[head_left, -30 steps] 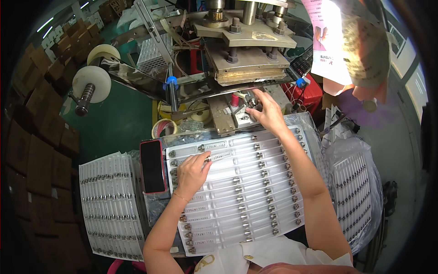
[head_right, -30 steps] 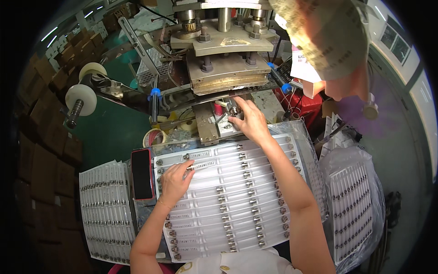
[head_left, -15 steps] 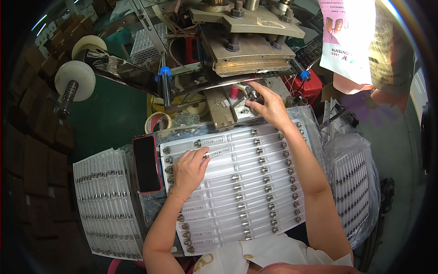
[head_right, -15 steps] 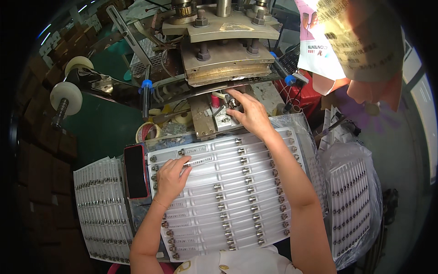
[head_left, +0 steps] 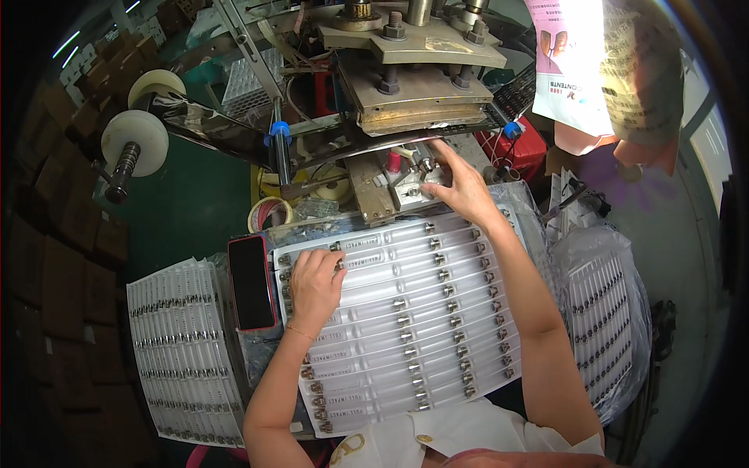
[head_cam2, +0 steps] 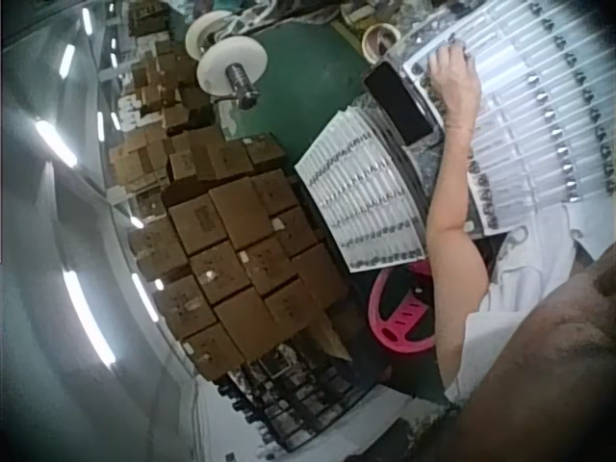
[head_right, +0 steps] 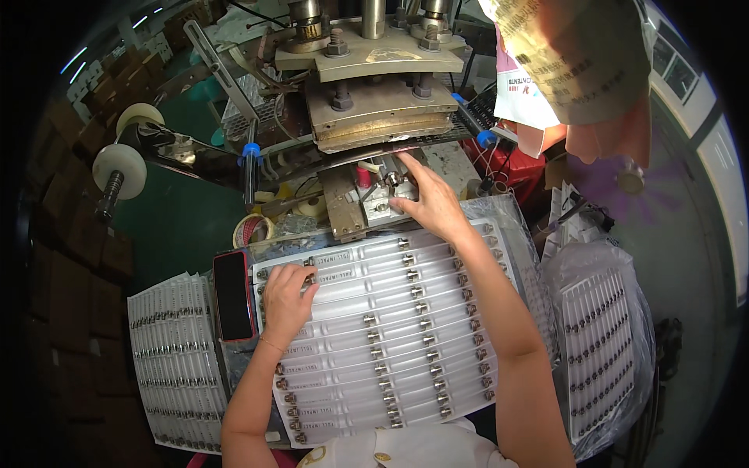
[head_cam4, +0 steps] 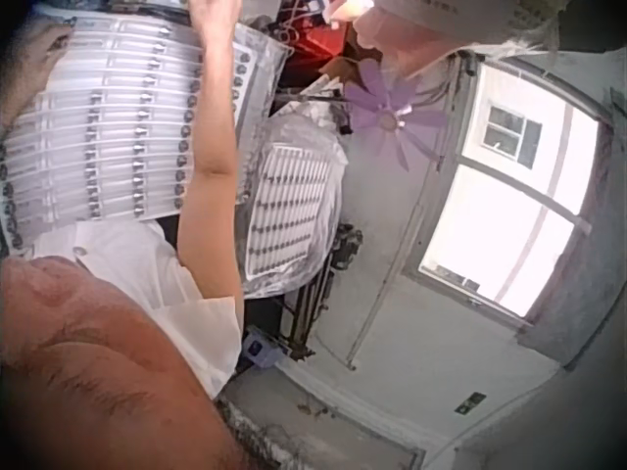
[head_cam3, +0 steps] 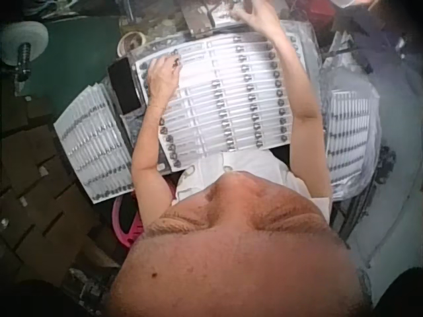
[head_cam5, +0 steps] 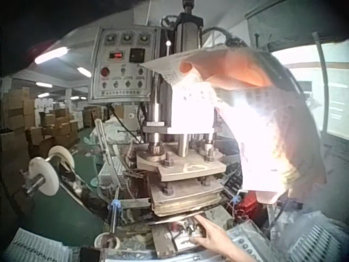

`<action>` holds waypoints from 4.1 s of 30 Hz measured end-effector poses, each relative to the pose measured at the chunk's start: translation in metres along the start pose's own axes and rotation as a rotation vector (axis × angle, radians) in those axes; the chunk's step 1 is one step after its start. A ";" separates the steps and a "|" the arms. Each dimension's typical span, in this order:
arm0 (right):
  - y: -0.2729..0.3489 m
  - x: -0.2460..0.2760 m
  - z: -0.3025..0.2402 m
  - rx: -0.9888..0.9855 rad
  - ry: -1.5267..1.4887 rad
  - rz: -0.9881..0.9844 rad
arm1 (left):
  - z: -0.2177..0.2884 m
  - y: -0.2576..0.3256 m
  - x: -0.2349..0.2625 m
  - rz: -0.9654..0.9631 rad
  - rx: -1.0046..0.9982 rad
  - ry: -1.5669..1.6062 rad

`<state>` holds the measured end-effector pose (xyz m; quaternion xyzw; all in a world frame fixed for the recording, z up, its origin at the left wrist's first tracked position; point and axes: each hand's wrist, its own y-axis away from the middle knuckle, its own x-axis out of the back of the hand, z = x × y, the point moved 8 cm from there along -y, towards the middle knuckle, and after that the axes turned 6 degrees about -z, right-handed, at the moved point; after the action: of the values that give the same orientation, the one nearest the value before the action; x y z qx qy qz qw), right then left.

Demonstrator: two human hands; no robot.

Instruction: The person repeatedly picks up small transparent syringes from a white tray, places them into a press machine, and then returns them to the tray. The process is continuous and repetitive throughout the clip.

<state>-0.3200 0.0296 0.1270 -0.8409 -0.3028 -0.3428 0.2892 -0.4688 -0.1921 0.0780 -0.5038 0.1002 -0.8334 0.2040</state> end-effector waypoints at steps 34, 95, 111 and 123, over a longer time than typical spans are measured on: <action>0.092 -0.069 -0.112 0.228 -0.436 -0.497 | 0.030 0.038 0.027 -0.296 0.202 0.469; -0.009 -0.007 -0.001 0.054 0.043 0.071 | 0.018 0.019 0.003 -0.083 -0.053 0.042; 0.146 -0.074 -0.104 0.464 0.128 -0.439 | 0.001 0.021 -0.005 -0.070 0.038 0.097; 0.140 -0.071 -0.090 0.166 -0.241 -0.468 | 0.000 0.023 -0.005 -0.081 0.055 0.096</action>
<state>-0.2990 -0.1460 0.0884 -0.7563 -0.5481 -0.2718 0.2319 -0.4612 -0.2107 0.0657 -0.4610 0.0664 -0.8666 0.1791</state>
